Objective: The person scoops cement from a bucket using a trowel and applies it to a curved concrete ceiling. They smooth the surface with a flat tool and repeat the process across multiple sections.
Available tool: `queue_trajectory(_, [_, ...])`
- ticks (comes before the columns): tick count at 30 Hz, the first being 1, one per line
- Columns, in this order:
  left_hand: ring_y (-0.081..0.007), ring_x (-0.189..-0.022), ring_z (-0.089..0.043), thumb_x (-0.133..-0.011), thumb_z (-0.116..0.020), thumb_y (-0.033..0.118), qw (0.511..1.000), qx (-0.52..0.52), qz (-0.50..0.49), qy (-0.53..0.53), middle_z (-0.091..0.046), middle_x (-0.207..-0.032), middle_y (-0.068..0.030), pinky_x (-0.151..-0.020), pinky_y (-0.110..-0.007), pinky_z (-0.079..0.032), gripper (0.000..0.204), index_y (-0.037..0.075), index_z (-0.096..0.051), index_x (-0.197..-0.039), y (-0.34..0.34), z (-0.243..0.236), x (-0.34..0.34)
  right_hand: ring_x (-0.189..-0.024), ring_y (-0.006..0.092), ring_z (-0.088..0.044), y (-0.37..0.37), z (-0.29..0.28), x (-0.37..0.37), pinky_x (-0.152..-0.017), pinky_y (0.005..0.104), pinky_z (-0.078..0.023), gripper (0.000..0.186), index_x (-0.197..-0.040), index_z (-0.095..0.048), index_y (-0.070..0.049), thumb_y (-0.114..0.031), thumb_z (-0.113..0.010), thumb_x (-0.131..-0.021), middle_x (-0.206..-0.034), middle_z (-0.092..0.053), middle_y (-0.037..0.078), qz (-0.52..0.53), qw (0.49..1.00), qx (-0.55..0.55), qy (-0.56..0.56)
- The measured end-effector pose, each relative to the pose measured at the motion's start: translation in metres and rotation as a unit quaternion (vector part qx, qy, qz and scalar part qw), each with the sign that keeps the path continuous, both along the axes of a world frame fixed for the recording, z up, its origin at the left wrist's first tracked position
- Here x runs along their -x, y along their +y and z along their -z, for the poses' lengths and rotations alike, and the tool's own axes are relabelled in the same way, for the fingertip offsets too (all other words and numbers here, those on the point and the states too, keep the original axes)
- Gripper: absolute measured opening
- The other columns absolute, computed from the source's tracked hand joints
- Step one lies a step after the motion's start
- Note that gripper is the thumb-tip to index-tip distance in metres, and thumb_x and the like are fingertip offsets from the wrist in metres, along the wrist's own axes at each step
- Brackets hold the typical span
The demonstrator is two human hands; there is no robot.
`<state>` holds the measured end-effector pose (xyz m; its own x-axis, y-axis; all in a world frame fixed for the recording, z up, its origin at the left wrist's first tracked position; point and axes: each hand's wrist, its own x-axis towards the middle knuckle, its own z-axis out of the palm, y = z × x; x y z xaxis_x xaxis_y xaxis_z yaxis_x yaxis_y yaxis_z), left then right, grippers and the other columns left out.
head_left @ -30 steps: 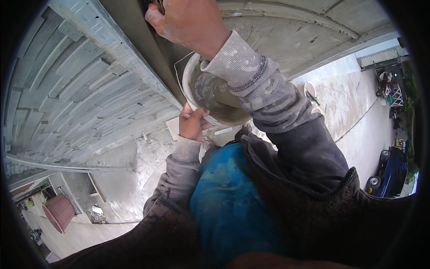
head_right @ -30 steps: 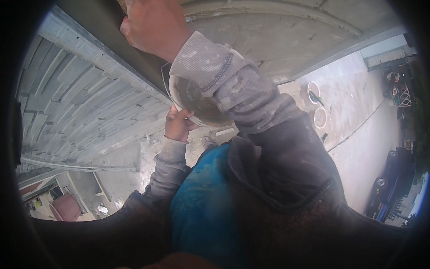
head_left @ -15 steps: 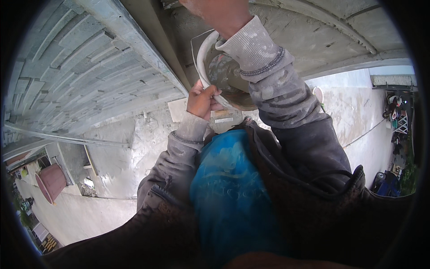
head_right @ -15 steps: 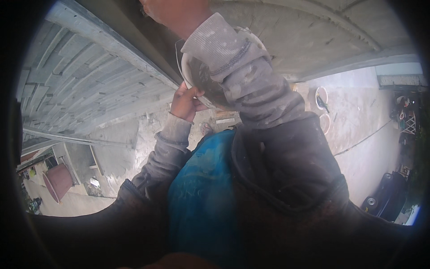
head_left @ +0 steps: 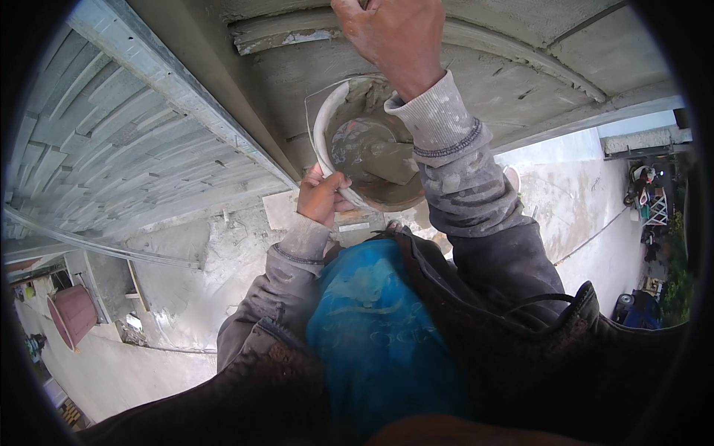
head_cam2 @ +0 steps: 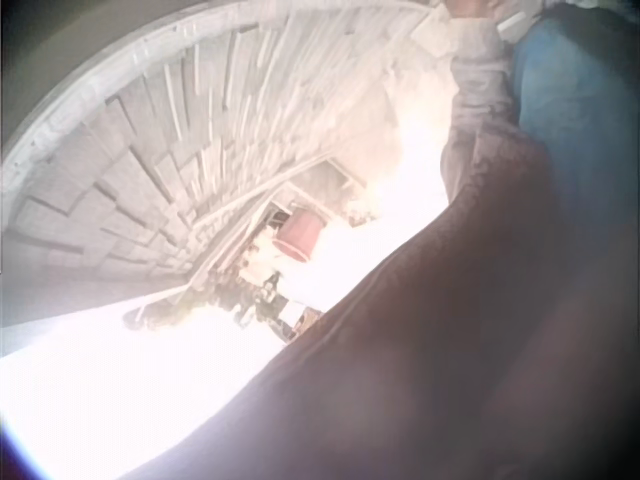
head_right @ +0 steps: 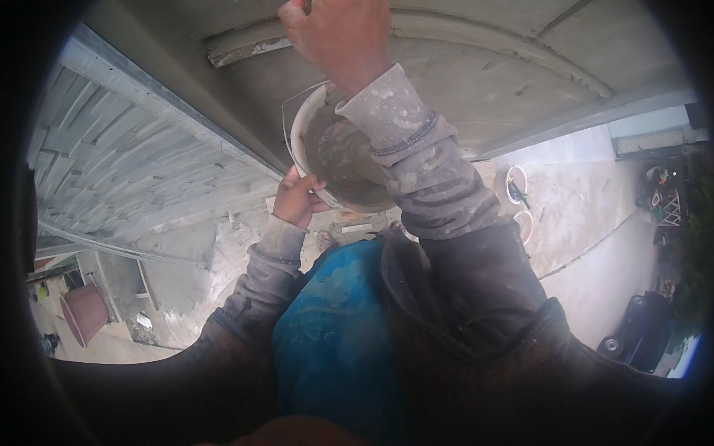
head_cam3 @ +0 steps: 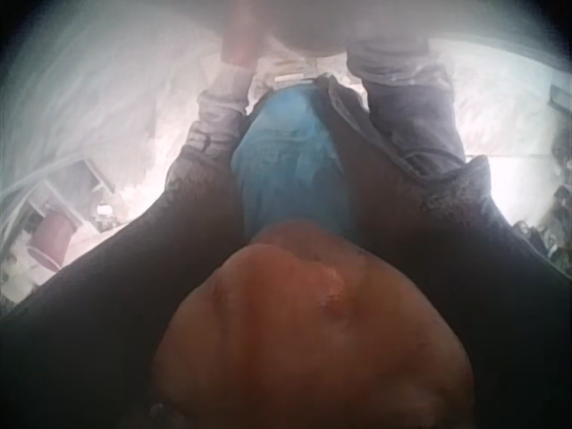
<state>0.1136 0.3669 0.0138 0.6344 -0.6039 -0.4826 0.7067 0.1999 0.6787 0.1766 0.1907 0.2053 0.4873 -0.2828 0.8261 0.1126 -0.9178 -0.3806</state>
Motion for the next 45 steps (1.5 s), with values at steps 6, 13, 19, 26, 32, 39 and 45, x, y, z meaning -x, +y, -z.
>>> queue_trajectory(6, [-0.0190,-0.071,-0.069,-0.082,-0.058,0.000,1.000,0.010,0.001,0.004,-0.064,-0.088,-0.0050,-0.062,-0.038,-0.064,0.036,0.007,-0.057,-0.117,-0.017,0.006,0.011,-0.062,0.0408,-0.065,-0.026,-0.001,0.017,-0.057,0.0477,-0.051,0.016,-0.089,-0.059,-0.002,-0.014,-0.067,-0.082,-0.068,-0.064,0.021,-0.002,1.000,-0.011,0.007])
queue_trajectory(13, [-0.0155,-0.068,-0.066,-0.083,-0.058,0.003,1.000,-0.009,0.013,0.009,-0.063,-0.087,-0.0052,-0.057,-0.033,-0.062,0.035,0.008,-0.057,-0.117,-0.043,0.007,0.028,-0.065,0.0406,-0.066,-0.044,-0.002,0.027,-0.059,0.0477,-0.051,0.016,-0.088,-0.063,-0.001,-0.015,-0.066,-0.082,-0.072,-0.065,0.022,0.029,0.999,-0.010,0.011])
queue_trajectory(19, [-0.0142,-0.065,-0.064,-0.083,-0.058,0.003,1.000,0.003,0.000,0.016,-0.062,-0.085,-0.0047,-0.054,-0.031,-0.060,0.033,0.008,-0.058,-0.116,-0.062,0.001,0.035,-0.065,0.0409,-0.066,-0.054,-0.004,0.031,-0.059,0.0485,-0.051,0.016,-0.086,-0.062,-0.001,-0.016,-0.066,-0.081,-0.069,-0.065,0.021,0.035,0.999,-0.012,0.011])
queue_trajectory(26, [-0.0123,-0.061,-0.059,-0.083,-0.057,0.001,1.000,0.002,-0.007,0.010,-0.061,-0.085,-0.0054,-0.050,-0.029,-0.055,0.033,0.005,-0.057,-0.116,-0.076,-0.008,0.038,-0.060,0.0412,-0.064,-0.069,0.000,0.032,-0.056,0.0481,-0.050,0.019,-0.083,-0.060,0.000,-0.018,-0.067,-0.081,-0.065,-0.064,0.021,0.064,0.997,0.039,0.035])
queue_trajectory(32, [-0.0168,-0.072,-0.068,-0.083,-0.056,0.005,1.000,-0.010,0.016,-0.002,-0.064,-0.090,-0.0042,-0.061,-0.032,-0.061,0.041,0.010,-0.055,-0.124,-0.082,-0.005,0.042,-0.062,0.0415,-0.064,-0.072,0.000,0.035,-0.057,0.0485,-0.050,0.019,-0.084,-0.059,0.000,-0.018,-0.067,-0.081,-0.066,-0.063,0.021,0.077,0.996,0.042,0.026])
queue_trajectory(39, [-0.0174,-0.074,-0.066,-0.081,-0.059,0.001,1.000,-0.012,0.012,0.024,-0.062,-0.089,-0.0064,-0.066,-0.037,-0.064,0.042,0.005,-0.057,-0.123,-0.088,-0.017,0.043,-0.062,0.0422,-0.063,-0.091,0.001,0.043,-0.057,0.0486,-0.049,0.020,-0.086,-0.060,0.000,-0.018,-0.068,-0.081,-0.067,-0.063,0.022,0.094,0.990,0.100,0.014])
queue_trajectory(45, [-0.0178,-0.075,-0.068,-0.082,-0.058,0.003,1.000,0.000,0.030,0.007,-0.063,-0.092,-0.0050,-0.067,-0.036,-0.064,0.041,0.008,-0.056,-0.123,-0.090,-0.009,0.042,-0.061,0.0410,-0.063,-0.104,0.003,0.048,-0.057,0.0484,-0.049,0.019,-0.083,-0.060,0.000,-0.017,-0.068,-0.080,-0.067,-0.063,0.021,0.111,0.989,0.093,0.010])
